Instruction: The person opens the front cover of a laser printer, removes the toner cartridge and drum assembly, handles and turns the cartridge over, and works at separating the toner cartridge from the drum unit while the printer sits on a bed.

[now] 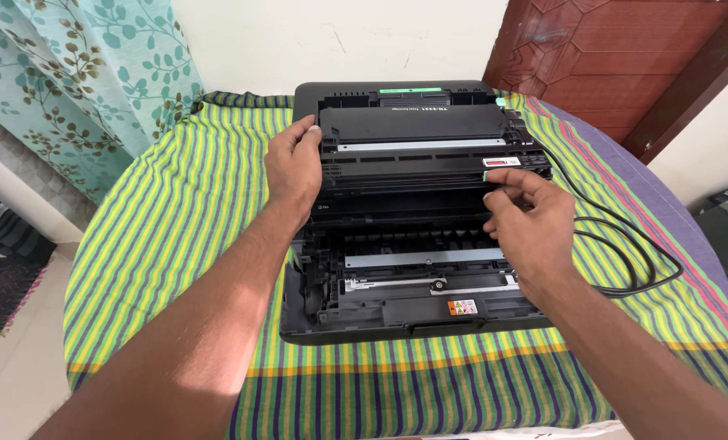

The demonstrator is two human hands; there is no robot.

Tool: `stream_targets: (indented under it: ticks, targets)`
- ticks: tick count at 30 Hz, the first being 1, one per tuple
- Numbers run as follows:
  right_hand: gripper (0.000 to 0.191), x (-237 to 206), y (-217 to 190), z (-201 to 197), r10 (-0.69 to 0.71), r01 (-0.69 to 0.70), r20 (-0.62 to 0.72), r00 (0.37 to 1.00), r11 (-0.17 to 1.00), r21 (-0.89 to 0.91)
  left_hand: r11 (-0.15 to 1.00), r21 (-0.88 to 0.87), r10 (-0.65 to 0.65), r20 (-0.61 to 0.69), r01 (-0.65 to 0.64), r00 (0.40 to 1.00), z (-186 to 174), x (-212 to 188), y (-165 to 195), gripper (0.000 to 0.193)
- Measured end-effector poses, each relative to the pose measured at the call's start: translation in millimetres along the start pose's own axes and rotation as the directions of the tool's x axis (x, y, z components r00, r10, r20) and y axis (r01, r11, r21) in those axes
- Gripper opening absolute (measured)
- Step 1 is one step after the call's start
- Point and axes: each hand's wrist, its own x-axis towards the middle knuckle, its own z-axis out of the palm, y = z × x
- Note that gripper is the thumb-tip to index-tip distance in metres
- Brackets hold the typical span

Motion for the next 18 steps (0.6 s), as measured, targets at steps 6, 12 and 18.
stream_targets:
  ticks: [6,12,18]
  targets:
    - [0.029,-2.7,-2.4,3.7,0.015,-0.015,0.023,1.000,1.000,0.016,1.000,0.006,-0.001,-0.004,0.001,1.000,-0.2,-1.4,2.0,0.040]
    - [0.031,-8.1,-6.2,7.4,0.036,-0.037,0.047,0.998,0.999,0.012,1.000,0.004,-0.026,0.020,0.025,0.999,-1.3,-4.5,4.9,0.041]
    - [0.031,-10.7,-10.4,9.8,0.046,-0.046,0.064,0.997,0.999,-0.010,0.999,0.009,-0.033,0.037,0.033,0.999,-1.9,-4.9,5.5,0.041]
